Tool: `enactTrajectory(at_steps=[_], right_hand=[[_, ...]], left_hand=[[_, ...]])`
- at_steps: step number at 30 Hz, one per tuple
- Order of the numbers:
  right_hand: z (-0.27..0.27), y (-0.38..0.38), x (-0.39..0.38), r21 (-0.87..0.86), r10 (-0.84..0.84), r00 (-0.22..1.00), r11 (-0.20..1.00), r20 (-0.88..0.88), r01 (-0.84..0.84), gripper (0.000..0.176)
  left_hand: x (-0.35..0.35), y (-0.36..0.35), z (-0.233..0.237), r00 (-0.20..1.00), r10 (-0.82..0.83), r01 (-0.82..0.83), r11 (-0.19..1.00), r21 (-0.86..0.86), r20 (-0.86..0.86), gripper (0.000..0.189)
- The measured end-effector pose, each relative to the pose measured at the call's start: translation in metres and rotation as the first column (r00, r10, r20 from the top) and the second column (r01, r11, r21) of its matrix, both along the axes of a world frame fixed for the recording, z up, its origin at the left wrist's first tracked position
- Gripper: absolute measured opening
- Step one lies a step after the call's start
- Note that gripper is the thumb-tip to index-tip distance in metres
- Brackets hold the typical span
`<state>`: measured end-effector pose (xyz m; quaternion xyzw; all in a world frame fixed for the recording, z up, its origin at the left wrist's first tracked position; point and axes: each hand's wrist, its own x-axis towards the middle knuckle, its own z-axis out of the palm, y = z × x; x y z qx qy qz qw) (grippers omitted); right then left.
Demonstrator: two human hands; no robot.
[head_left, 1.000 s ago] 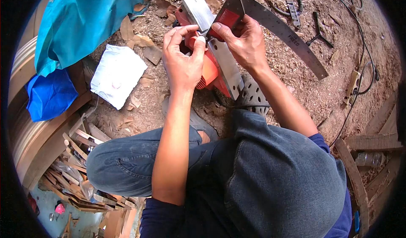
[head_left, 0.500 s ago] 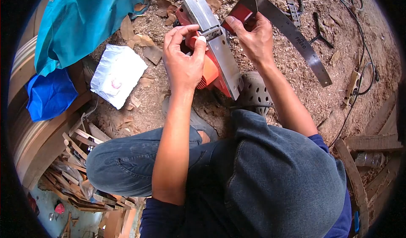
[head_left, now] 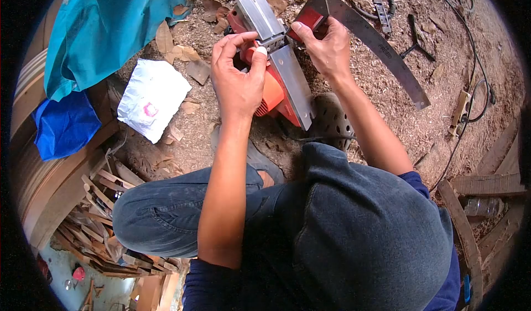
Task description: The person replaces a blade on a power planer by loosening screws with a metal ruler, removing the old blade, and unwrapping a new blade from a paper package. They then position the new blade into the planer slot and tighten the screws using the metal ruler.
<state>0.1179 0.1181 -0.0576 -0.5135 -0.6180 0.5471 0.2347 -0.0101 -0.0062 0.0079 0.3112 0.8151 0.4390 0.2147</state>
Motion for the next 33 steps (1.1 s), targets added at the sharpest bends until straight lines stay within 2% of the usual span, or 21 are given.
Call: enactTrajectory(at_steps=[3,5,6,8,10,11,14,17,19,21,23,24,27,31,33], right_hand=[[0.005,0.0,0.002,-0.017,0.044,0.995,0.999,0.092,-0.043,0.036],[0.004,0.001,0.002,-0.004,0.026,0.997,1.0,0.066,-0.026,0.037],[0.003,0.0,0.001,0.005,0.01,0.999,1.0,0.04,-0.01,0.038],[0.0,0.0,0.001,0.001,0.02,0.998,1.0,0.066,-0.02,0.037],[-0.003,0.0,0.001,-0.002,0.028,0.995,1.0,0.092,-0.028,0.036],[-0.003,-0.001,0.001,-0.001,0.022,0.998,1.0,0.057,-0.022,0.035],[0.0,-0.002,0.001,-0.018,0.012,1.0,1.0,0.006,-0.012,0.033],[0.027,-0.002,0.0,-0.057,0.028,0.999,0.998,0.019,-0.027,0.034],[0.033,-0.005,-0.002,-0.096,0.042,0.991,0.994,-0.128,-0.054,0.035],[0.038,-0.007,-0.004,-0.086,0.073,0.995,0.993,-0.069,-0.079,0.036],[0.034,-0.011,-0.008,-0.078,0.061,0.99,0.994,-0.13,-0.072,0.035],[0.032,-0.014,-0.011,-0.13,0.039,0.979,0.989,-0.2,-0.066,0.033],[0.031,-0.016,-0.012,-0.119,0.055,0.98,0.99,-0.192,-0.079,0.032],[0.032,-0.015,-0.012,-0.153,0.044,0.981,0.986,-0.187,-0.073,0.032],[0.027,-0.016,-0.012,-0.115,0.061,0.98,0.99,-0.19,-0.084,0.032]], left_hand=[[-0.001,-0.001,-0.003,0.998,-0.023,0.024,1.0,0.013,-0.062,0.024],[-0.002,0.0,-0.003,0.994,-0.029,0.03,1.0,0.007,-0.102,0.024],[-0.001,0.0,-0.002,0.994,-0.029,0.03,1.0,0.007,-0.102,0.024],[0.001,0.0,0.001,0.999,0.021,-0.021,1.0,0.004,0.037,0.025],[-0.001,-0.001,-0.003,1.0,0.006,-0.006,1.0,0.005,-0.017,0.025],[-0.001,-0.001,-0.003,0.997,-0.008,0.008,1.0,0.005,-0.071,0.025],[-0.002,-0.002,-0.004,0.998,-0.018,0.019,1.0,0.011,-0.068,0.025],[0.0,-0.001,-0.003,0.999,0.0,0.001,1.0,0.015,-0.045,0.025],[0.0,0.0,-0.002,0.999,0.0,0.001,1.0,0.012,-0.05,0.025],[0.0,0.0,-0.001,0.998,0.0,0.001,1.0,0.007,-0.057,0.024],[0.0,0.0,0.0,1.0,-0.004,0.004,1.0,0.013,-0.017,0.024],[-0.001,0.0,-0.001,1.0,-0.004,0.004,1.0,0.013,-0.017,0.024],[-0.001,0.0,-0.002,0.998,-0.028,0.03,0.999,0.019,-0.064,0.024],[-0.001,0.0,-0.001,1.0,-0.007,0.007,1.0,0.024,-0.02,0.025],[-0.001,0.0,-0.001,1.0,-0.009,0.009,1.0,0.022,-0.013,0.025]])
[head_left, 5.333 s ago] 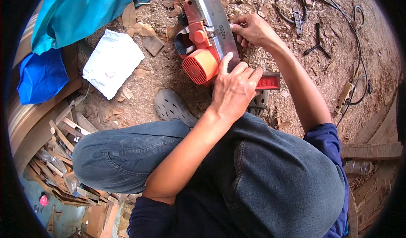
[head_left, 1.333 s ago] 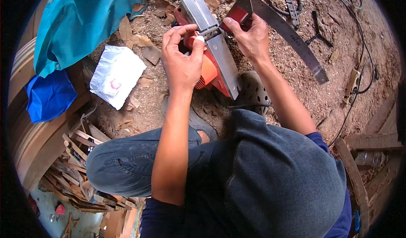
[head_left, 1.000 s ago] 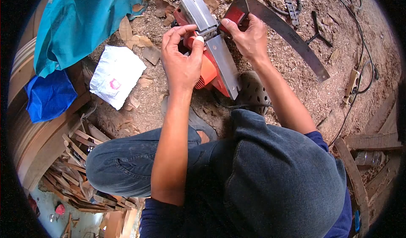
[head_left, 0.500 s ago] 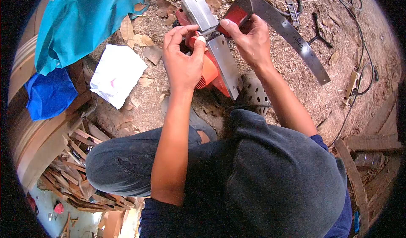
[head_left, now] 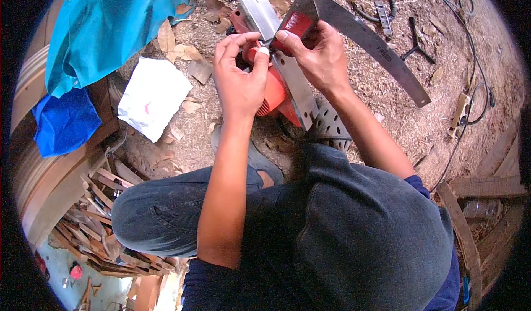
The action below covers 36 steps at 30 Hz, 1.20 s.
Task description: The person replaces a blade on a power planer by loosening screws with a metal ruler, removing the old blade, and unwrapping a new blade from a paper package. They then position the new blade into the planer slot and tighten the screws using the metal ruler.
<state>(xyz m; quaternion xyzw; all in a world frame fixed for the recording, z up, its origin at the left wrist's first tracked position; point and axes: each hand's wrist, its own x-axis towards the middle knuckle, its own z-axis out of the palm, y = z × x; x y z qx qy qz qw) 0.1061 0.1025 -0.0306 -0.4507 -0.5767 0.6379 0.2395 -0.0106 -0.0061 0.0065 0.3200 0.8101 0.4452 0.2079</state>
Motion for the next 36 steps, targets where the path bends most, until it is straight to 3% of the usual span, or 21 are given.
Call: enactTrajectory(at_steps=[5,12,14,22,24,26,28,30,32,34,36], right_hand=[[0.0,0.0,0.0,0.039,0.0,1.0,0.999,0.024,-0.001,0.032],[-0.001,0.0,-0.002,0.007,0.017,0.999,1.0,0.037,-0.017,0.032],[-0.003,0.0,-0.001,-0.005,-0.007,1.0,1.0,0.019,0.007,0.032],[-0.005,0.003,0.001,0.02,0.01,1.0,1.0,-0.012,-0.01,0.033],[0.007,0.012,0.006,0.046,0.021,0.999,0.999,0.024,-0.022,0.033],[0.035,0.027,0.019,0.102,0.142,0.958,0.98,0.249,-0.172,0.036],[0.051,0.038,0.037,0.236,0.196,0.931,0.932,0.307,-0.274,0.036],[0.083,0.048,0.055,0.21,0.267,0.839,0.891,0.474,-0.402,0.034],[0.105,0.055,0.071,0.216,0.315,0.814,0.86,0.489,-0.463,0.028],[0.124,0.063,0.085,0.125,0.451,0.68,0.774,0.578,-0.62,0.022],[0.129,0.063,0.094,0.077,0.537,0.634,0.726,0.557,-0.683,0.019]], left_hand=[[-0.002,-0.001,-0.003,0.997,-0.021,0.023,1.0,0.013,-0.078,0.025],[-0.001,-0.001,0.0,0.998,-0.021,0.022,1.0,0.005,-0.054,0.024],[0.0,0.0,0.001,0.999,0.029,-0.027,0.999,-0.041,0.04,0.025],[-0.001,0.0,0.0,1.0,0.003,-0.003,1.0,-0.03,-0.005,0.024],[-0.001,-0.002,-0.001,0.999,-0.005,0.004,1.0,-0.012,-0.048,0.024],[-0.001,-0.003,-0.002,1.0,-0.013,0.013,1.0,-0.01,-0.016,0.027],[0.0,-0.007,-0.004,0.998,-0.006,0.005,1.0,-0.008,-0.061,0.032],[0.003,-0.005,-0.002,0.995,-0.001,0.001,1.0,-0.005,-0.102,0.036],[0.009,0.0,0.004,0.859,-0.082,0.152,0.983,0.099,-0.506,0.052],[0.023,0.003,0.02,0.741,-0.29,0.366,0.931,0.002,-0.606,0.067],[0.052,0.006,0.026,0.694,-0.474,0.515,0.853,-0.087,-0.541,0.073]])
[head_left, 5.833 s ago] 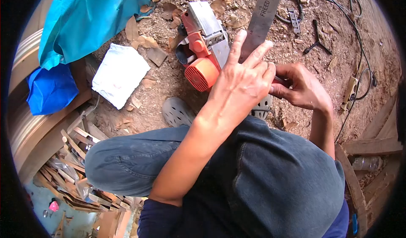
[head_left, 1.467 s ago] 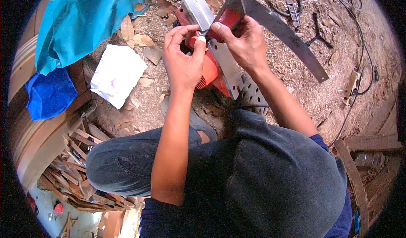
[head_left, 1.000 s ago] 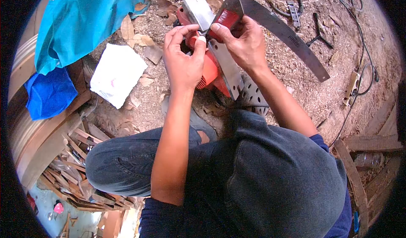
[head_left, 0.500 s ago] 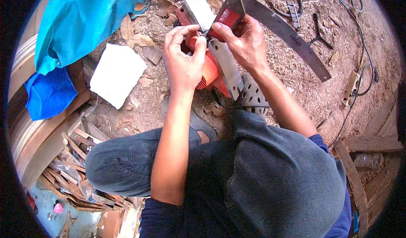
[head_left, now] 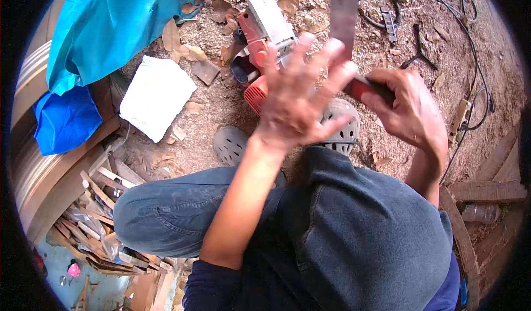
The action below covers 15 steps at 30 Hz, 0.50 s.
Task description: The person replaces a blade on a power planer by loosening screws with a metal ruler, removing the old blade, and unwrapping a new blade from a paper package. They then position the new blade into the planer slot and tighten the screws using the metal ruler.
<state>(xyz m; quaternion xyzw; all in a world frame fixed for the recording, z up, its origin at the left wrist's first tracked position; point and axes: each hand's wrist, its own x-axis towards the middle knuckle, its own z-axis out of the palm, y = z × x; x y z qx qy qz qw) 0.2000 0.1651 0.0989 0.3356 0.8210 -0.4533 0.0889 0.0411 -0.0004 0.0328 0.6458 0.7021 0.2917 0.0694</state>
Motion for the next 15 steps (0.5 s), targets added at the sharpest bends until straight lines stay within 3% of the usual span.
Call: enactTrajectory(at_steps=[1,2,3,8,9,10,11,12,13,15], right_hand=[[0.004,-0.001,0.002,-0.056,0.084,0.996,0.995,0.007,-0.084,0.017],[0.017,-0.002,-0.006,-0.184,0.068,0.995,0.981,0.072,-0.054,0.016],[0.017,-0.002,-0.005,-0.178,0.128,0.991,0.977,0.041,-0.119,0.017],[0.006,0.004,0.003,-0.199,0.22,0.975,0.954,-0.039,-0.223,0.02],[0.0,0.012,0.007,-0.469,0.113,0.989,0.871,-0.1,-0.147,0.025],[-0.009,0.023,0.011,-0.702,-0.005,0.992,0.707,-0.127,-0.086,0.032],[-0.054,0.034,0.023,-0.698,-0.089,0.938,0.693,-0.335,-0.183,0.056],[-0.063,0.035,0.015,-0.824,-0.287,0.922,0.564,-0.262,-0.059,0.067],[-0.077,0.04,0.008,-0.852,-0.363,0.923,0.517,-0.13,0.083,0.063],[-0.094,0.026,-0.028,-0.577,-0.347,0.938,0.762,0.019,0.294,0.047]], left_hand=[[0.012,0.0,0.002,0.999,-0.048,0.048,0.997,-0.068,-0.002,0.071],[0.023,-0.001,0.003,0.995,-0.095,0.094,0.986,-0.136,0.0,0.069],[0.033,-0.004,0.002,0.997,-0.073,0.072,0.982,-0.176,0.001,0.067],[0.029,-0.003,0.006,0.999,-0.036,0.034,0.996,-0.086,-0.011,0.057],[0.024,-0.002,0.012,0.999,-0.045,0.045,0.995,-0.086,0.007,0.054],[0.019,-0.002,0.017,0.998,-0.051,0.053,0.995,-0.085,0.025,0.051],[0.015,0.001,0.017,0.999,-0.028,0.029,0.998,-0.047,0.021,0.05],[0.011,0.0,0.016,0.999,-0.026,0.027,0.999,-0.043,0.019,0.05],[0.008,-0.002,0.014,0.997,-0.033,0.036,0.998,-0.049,0.071,0.051],[0.006,-0.003,0.01,0.995,-0.04,0.044,0.998,-0.039,0.087,0.057]])
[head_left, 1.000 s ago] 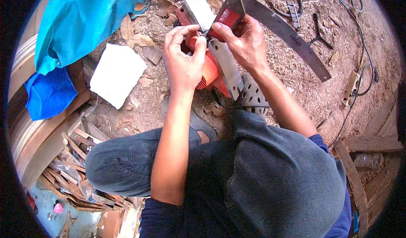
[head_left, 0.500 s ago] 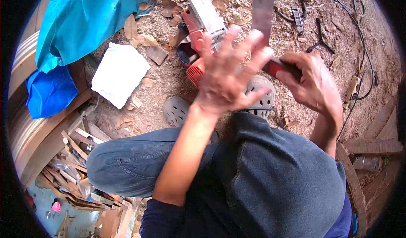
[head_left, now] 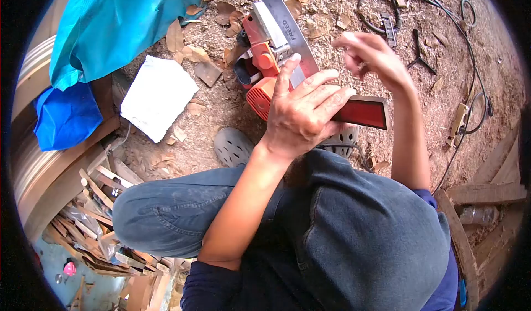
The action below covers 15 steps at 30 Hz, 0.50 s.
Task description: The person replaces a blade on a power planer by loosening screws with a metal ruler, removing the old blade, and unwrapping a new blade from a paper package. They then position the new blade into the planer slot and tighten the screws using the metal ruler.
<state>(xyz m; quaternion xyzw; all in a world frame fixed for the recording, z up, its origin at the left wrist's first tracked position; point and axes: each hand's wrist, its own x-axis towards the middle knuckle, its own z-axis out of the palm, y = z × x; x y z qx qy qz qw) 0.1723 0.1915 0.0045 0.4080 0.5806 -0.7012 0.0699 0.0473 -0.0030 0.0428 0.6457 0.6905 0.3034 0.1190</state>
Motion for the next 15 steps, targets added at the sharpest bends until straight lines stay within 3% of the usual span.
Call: enactTrajectory(at_steps=[1,2,6,8,15], right_hand=[[-0.021,-0.01,-0.015,0.054,-0.025,0.997,0.998,0.074,0.021,0.042],[-0.03,-0.016,-0.028,0.127,0.06,0.993,0.989,0.1,-0.073,0.041],[-0.055,-0.03,-0.055,0.194,0.133,0.979,0.967,0.156,-0.163,0.036],[-0.058,-0.03,-0.06,0.375,0.149,0.97,0.902,0.192,-0.213,0.034],[-0.063,-0.03,-0.063,0.291,0.149,0.966,0.934,0.212,-0.208,0.031]], left_hand=[[0.001,-0.002,-0.002,1.0,-0.004,0.004,1.0,-0.003,-0.001,0.057],[0.003,-0.003,-0.005,0.999,-0.028,0.029,0.999,-0.025,0.017,0.057],[0.013,-0.008,-0.011,0.997,-0.056,0.06,0.994,-0.088,0.054,0.059],[0.015,-0.01,-0.009,0.995,-0.084,0.091,0.984,-0.152,0.057,0.063],[0.017,-0.013,-0.011,0.994,-0.073,0.088,0.973,-0.215,0.078,0.065]])
